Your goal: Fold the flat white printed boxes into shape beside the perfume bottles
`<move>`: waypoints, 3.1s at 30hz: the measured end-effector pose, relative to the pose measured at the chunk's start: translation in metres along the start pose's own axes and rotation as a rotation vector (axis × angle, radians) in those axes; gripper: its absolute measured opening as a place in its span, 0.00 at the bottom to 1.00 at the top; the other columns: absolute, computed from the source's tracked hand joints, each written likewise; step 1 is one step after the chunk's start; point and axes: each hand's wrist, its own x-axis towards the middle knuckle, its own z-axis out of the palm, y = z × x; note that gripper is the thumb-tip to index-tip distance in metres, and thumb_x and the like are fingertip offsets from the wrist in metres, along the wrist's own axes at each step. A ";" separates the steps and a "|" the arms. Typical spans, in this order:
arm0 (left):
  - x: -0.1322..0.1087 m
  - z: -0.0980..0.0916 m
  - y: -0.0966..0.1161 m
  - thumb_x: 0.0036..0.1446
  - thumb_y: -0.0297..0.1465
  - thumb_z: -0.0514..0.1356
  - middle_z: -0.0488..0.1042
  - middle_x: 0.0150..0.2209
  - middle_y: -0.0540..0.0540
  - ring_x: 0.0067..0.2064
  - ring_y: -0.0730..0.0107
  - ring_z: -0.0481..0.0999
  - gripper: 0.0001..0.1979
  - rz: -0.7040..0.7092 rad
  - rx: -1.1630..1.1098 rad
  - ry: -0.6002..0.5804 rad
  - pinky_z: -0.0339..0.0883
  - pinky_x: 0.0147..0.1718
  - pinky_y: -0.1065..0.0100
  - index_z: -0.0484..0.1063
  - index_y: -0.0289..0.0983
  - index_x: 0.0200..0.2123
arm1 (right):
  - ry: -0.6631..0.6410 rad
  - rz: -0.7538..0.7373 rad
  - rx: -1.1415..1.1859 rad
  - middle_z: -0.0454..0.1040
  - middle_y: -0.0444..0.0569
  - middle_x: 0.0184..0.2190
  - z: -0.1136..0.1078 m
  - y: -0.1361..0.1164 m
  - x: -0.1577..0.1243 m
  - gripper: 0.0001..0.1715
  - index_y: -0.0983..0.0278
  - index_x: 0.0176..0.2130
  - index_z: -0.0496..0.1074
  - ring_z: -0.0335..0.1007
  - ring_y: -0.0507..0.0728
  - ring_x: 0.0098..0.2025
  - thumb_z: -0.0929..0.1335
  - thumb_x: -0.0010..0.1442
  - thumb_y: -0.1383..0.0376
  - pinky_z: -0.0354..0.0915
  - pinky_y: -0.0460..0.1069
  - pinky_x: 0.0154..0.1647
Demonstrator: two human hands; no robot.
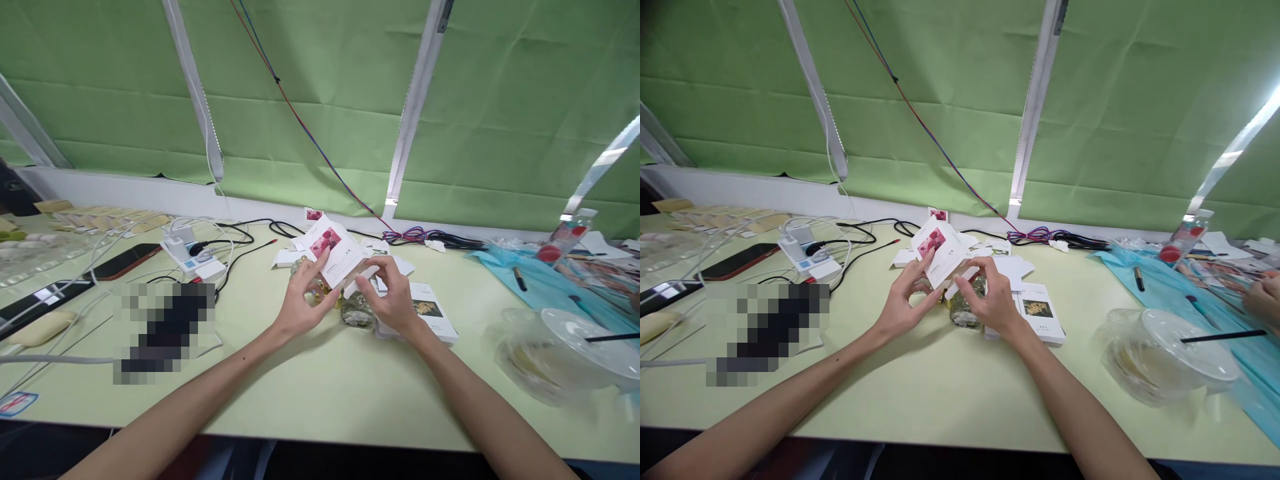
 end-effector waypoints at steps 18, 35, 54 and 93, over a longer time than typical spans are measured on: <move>-0.001 0.002 0.007 0.61 0.32 0.65 0.66 0.43 0.47 0.39 0.72 0.72 0.38 0.088 0.104 -0.006 0.79 0.32 0.69 0.58 0.55 0.72 | 0.034 0.163 0.094 0.78 0.46 0.34 0.003 0.002 -0.001 0.15 0.59 0.46 0.64 0.76 0.53 0.27 0.71 0.65 0.60 0.70 0.47 0.28; -0.002 0.004 0.007 0.61 0.31 0.66 0.65 0.41 0.49 0.38 0.73 0.73 0.39 0.082 0.125 -0.008 0.80 0.30 0.69 0.58 0.54 0.72 | 0.068 0.200 0.090 0.80 0.45 0.29 0.006 0.001 -0.002 0.17 0.59 0.46 0.62 0.78 0.55 0.28 0.72 0.64 0.58 0.72 0.49 0.28; -0.003 0.004 0.008 0.62 0.31 0.66 0.65 0.40 0.50 0.36 0.75 0.73 0.38 0.104 0.150 0.000 0.80 0.32 0.69 0.57 0.55 0.72 | 0.069 0.190 0.099 0.80 0.46 0.31 0.007 0.002 -0.002 0.18 0.59 0.45 0.63 0.77 0.55 0.28 0.73 0.64 0.57 0.73 0.49 0.29; -0.006 0.011 0.005 0.62 0.33 0.68 0.70 0.43 0.47 0.38 0.71 0.75 0.37 0.141 0.041 0.066 0.77 0.32 0.71 0.58 0.51 0.71 | 0.075 0.132 0.099 0.79 0.46 0.37 0.009 0.000 -0.002 0.12 0.59 0.44 0.65 0.76 0.52 0.29 0.72 0.65 0.63 0.73 0.47 0.30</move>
